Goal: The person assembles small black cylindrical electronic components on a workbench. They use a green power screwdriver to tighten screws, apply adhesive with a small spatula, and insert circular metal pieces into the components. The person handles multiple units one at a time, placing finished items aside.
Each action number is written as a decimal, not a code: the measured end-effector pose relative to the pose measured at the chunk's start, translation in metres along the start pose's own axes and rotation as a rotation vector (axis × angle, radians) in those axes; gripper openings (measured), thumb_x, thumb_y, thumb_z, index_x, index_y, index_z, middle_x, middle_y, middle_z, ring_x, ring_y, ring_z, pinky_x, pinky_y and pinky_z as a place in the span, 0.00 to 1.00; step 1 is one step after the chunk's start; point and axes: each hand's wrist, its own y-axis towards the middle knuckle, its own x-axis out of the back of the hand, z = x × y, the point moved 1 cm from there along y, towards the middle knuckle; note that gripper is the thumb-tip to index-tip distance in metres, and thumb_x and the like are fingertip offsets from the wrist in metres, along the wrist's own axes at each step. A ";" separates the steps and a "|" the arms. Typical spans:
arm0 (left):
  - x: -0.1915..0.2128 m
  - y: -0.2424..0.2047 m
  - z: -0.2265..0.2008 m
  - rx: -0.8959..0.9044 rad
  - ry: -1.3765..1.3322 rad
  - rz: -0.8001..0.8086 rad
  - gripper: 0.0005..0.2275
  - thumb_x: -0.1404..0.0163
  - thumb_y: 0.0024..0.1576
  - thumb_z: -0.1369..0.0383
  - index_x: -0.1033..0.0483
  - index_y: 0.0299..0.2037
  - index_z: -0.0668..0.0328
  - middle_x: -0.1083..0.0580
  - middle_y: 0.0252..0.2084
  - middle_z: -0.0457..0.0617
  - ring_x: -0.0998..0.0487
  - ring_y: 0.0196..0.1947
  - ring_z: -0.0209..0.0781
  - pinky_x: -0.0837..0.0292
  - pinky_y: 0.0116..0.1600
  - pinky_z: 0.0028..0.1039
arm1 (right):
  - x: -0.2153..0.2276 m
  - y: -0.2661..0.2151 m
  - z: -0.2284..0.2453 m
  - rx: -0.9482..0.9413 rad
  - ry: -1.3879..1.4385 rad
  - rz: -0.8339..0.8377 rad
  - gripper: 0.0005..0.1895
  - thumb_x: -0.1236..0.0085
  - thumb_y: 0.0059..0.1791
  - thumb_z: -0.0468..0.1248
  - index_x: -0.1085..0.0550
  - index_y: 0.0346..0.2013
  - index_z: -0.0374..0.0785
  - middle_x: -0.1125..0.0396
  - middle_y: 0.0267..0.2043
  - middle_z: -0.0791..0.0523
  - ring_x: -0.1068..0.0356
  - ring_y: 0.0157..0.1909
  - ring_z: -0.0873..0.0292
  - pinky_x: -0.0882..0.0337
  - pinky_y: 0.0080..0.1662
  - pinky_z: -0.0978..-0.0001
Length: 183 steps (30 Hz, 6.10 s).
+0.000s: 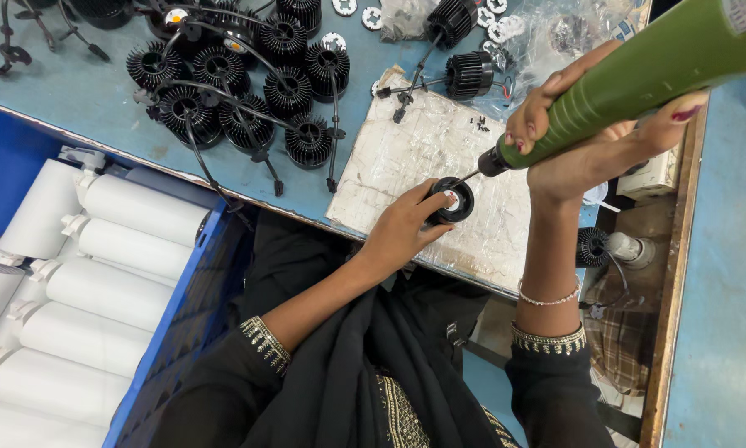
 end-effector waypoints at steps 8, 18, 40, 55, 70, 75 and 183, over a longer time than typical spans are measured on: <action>-0.001 0.000 0.002 -0.006 -0.022 -0.001 0.19 0.37 0.51 0.71 0.28 0.52 0.60 0.28 0.56 0.55 0.24 0.53 0.59 0.26 0.54 0.39 | -0.019 -0.006 -0.004 -0.020 0.006 -0.022 0.49 0.73 0.46 0.81 0.40 0.35 0.32 0.48 0.17 0.53 0.43 0.15 0.57 0.40 0.23 0.65; -0.001 0.001 0.002 -0.021 -0.022 -0.011 0.20 0.36 0.50 0.70 0.29 0.52 0.61 0.30 0.59 0.59 0.26 0.56 0.62 0.27 0.57 0.41 | -0.002 -0.005 -0.008 0.000 0.041 -0.013 0.49 0.71 0.45 0.81 0.40 0.36 0.33 0.46 0.20 0.52 0.42 0.17 0.56 0.39 0.24 0.64; 0.004 0.013 -0.002 0.062 -0.117 -0.010 0.18 0.36 0.48 0.74 0.27 0.47 0.63 0.27 0.56 0.55 0.25 0.56 0.57 0.27 0.57 0.37 | 0.000 -0.014 -0.005 -0.197 0.118 -0.160 0.52 0.69 0.44 0.82 0.43 0.34 0.28 0.50 0.19 0.49 0.47 0.20 0.51 0.42 0.29 0.58; -0.003 0.005 0.013 -0.002 -0.095 0.006 0.21 0.34 0.47 0.70 0.29 0.48 0.62 0.31 0.62 0.59 0.27 0.60 0.62 0.28 0.61 0.39 | 0.030 -0.043 0.028 -0.049 0.039 -0.257 0.50 0.72 0.46 0.79 0.40 0.35 0.28 0.49 0.22 0.46 0.46 0.20 0.51 0.43 0.26 0.59; -0.001 0.005 0.008 0.003 -0.058 0.014 0.19 0.35 0.49 0.71 0.29 0.48 0.60 0.29 0.61 0.56 0.26 0.60 0.59 0.27 0.61 0.38 | 0.029 -0.053 0.022 -0.048 0.094 -0.278 0.52 0.74 0.45 0.81 0.41 0.35 0.28 0.49 0.22 0.46 0.48 0.20 0.50 0.43 0.26 0.58; -0.001 0.005 0.007 0.007 -0.060 0.012 0.18 0.35 0.50 0.71 0.29 0.48 0.60 0.29 0.60 0.56 0.26 0.60 0.59 0.27 0.61 0.38 | 0.033 -0.053 0.022 -0.046 0.025 -0.239 0.52 0.73 0.46 0.81 0.41 0.36 0.29 0.49 0.20 0.46 0.48 0.19 0.50 0.42 0.26 0.59; -0.007 0.001 0.037 -0.141 -0.133 0.191 0.23 0.34 0.49 0.70 0.27 0.54 0.52 0.29 0.62 0.57 0.25 0.60 0.57 0.26 0.62 0.37 | 0.070 -0.066 0.034 -0.064 0.146 -0.019 0.08 0.59 0.50 0.36 0.35 0.43 0.39 0.45 0.19 0.59 0.43 0.14 0.64 0.37 0.22 0.69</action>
